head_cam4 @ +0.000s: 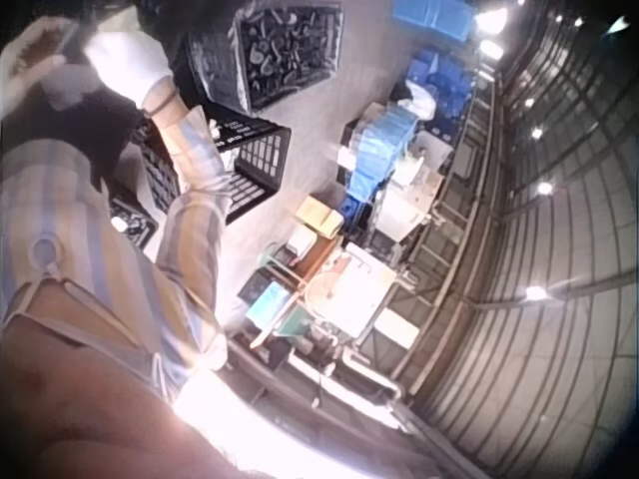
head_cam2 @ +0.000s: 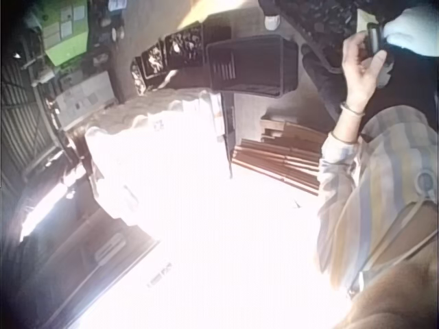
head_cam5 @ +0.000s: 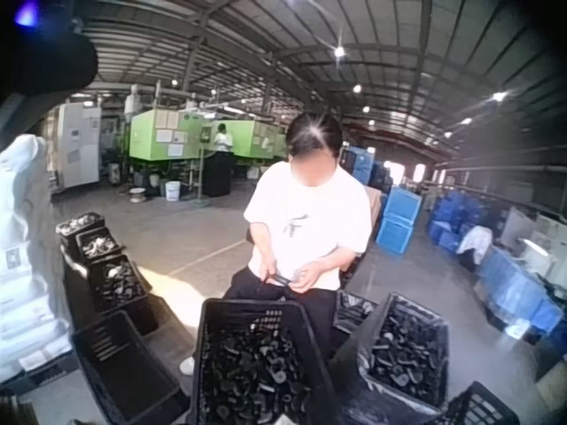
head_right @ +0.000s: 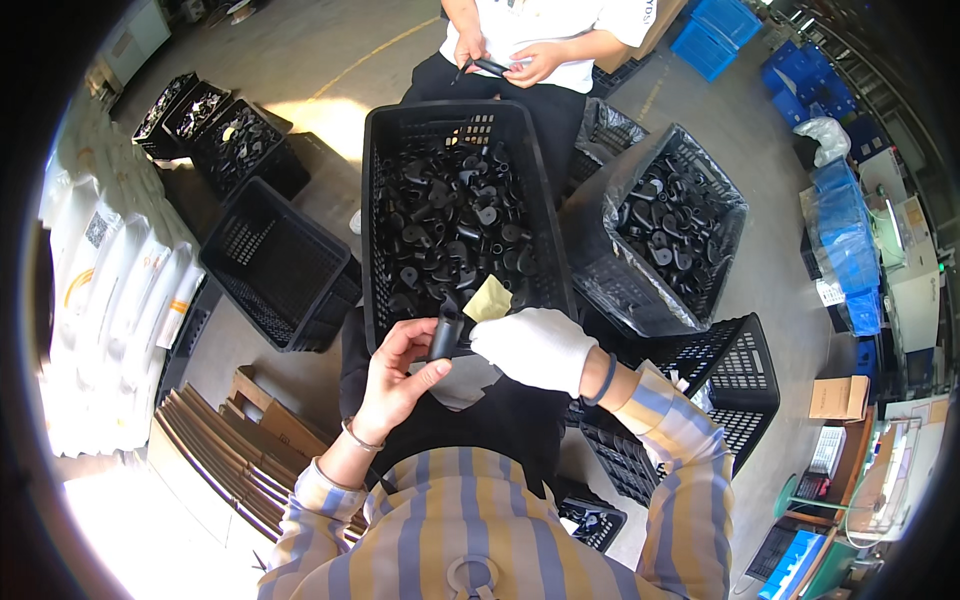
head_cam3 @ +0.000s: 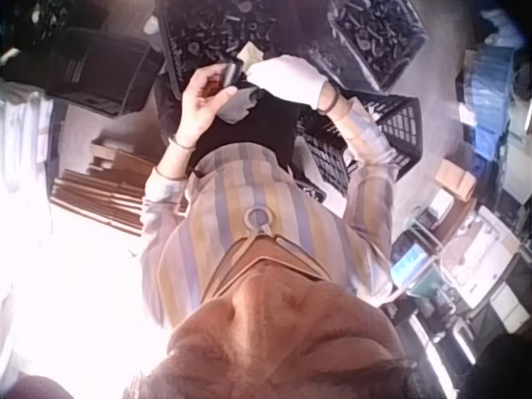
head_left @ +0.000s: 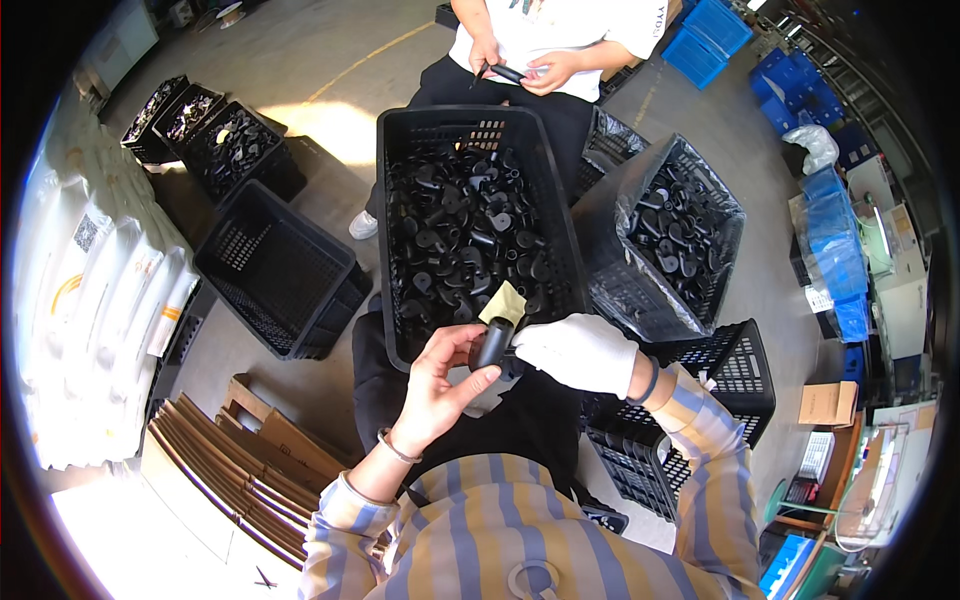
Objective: The person puts on a glove, picks up plastic parts from a crate one at a time, trims them using a handheld blade, and places them into a basket.
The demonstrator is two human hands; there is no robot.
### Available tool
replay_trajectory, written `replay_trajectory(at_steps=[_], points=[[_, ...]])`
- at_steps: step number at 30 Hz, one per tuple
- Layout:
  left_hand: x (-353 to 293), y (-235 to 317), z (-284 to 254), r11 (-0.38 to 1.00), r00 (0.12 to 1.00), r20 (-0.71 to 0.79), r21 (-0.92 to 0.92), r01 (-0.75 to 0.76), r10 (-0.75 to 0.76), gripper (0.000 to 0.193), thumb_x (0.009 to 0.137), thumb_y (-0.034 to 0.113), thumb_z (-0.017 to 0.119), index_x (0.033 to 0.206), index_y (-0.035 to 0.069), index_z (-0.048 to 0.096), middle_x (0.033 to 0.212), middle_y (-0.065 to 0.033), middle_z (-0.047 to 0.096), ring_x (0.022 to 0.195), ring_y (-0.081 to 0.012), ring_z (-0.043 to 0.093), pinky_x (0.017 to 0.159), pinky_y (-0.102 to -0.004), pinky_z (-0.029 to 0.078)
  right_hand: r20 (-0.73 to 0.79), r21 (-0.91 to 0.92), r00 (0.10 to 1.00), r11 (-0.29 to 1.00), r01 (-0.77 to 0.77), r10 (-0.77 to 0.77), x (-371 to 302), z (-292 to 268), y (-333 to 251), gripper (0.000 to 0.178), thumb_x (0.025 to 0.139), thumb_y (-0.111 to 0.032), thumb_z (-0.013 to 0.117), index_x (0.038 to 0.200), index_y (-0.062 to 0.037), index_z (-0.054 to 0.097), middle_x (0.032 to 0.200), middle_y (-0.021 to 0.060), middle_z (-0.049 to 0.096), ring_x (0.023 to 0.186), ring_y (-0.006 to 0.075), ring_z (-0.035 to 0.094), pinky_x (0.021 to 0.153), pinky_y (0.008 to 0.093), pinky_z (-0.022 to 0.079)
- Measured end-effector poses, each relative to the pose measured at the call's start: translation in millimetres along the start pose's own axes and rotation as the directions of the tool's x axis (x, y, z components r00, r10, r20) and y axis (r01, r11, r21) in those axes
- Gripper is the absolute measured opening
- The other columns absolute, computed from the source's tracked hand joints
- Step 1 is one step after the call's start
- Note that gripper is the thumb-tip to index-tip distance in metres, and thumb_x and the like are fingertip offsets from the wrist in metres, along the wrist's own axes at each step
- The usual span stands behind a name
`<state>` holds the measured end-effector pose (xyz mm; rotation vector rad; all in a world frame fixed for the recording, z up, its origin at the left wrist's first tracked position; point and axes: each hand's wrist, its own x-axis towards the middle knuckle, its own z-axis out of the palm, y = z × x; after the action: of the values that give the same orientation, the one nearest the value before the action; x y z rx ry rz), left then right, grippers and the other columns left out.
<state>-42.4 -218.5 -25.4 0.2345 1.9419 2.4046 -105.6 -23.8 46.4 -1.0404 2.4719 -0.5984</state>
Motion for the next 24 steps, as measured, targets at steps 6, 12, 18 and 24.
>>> replay_trajectory(at_steps=[6, 12, 18, 24], points=[[1, 17, -1, 0.779, 0.928, 0.217, 0.504, -0.373, 0.303, 0.048, 0.065, 0.007, 0.075, 0.108, 0.001, 0.053, 0.109, -0.013, 0.05, 0.097, -0.0261, 0.053, 0.081, -0.0323, 0.045, 0.483, 0.687, 0.871, 0.577, -0.441, 0.092, 2, 4, 28, 0.023, 0.09, -0.024, 0.047, 0.096, -0.0061, 0.061, 0.055, 0.0014, 0.051, 0.04, 0.009, 0.044, 0.039, 0.0242, 0.036], [15, 26, -7, 0.199, 0.53, 0.541, 0.553, -0.809, 0.653, 0.037, 0.065, 0.003, 0.066, 0.101, 0.005, 0.057, 0.104, -0.0102, 0.052, 0.098, -0.0252, 0.054, 0.078, -0.0308, 0.05, 0.54, 0.81, 0.799, -0.093, -0.579, -0.264, -7, 25, 28, 0.029, 0.094, -0.029, 0.039, 0.082, -0.0078, 0.054, 0.053, -0.0069, 0.034, 0.037, 0.0025, 0.028, 0.031, 0.0173, 0.02], [6, 16, -19, 0.958, 0.986, 0.032, 0.234, -0.166, 0.163, 0.035, 0.076, 0.009, 0.065, 0.108, 0.0, 0.053, 0.101, -0.0099, 0.055, 0.098, -0.0211, 0.052, 0.084, -0.0316, 0.044, 0.226, 0.973, 0.967, 0.03, -0.231, 0.121, -13, 21, 23, 0.054, 0.094, -0.045, 0.031, 0.101, 0.0031, 0.054, 0.049, -0.005, 0.039, 0.038, 0.0017, 0.033, 0.036, 0.0151, 0.026], [7, -10, -20, 0.53, 0.736, 0.585, -0.526, 0.665, -0.342, 0.04, 0.09, 0.031, 0.048, 0.107, -0.005, 0.053, 0.096, -0.0135, 0.061, 0.077, -0.0219, 0.063, 0.069, -0.0282, 0.052, -0.025, 0.74, 0.982, 0.664, -0.108, 0.188, 11, 23, 5, 0.034, 0.08, -0.017, 0.061, 0.108, 0.0002, 0.056, 0.077, 0.0027, 0.057, 0.073, 0.0083, 0.052, 0.068, 0.0228, 0.043]])
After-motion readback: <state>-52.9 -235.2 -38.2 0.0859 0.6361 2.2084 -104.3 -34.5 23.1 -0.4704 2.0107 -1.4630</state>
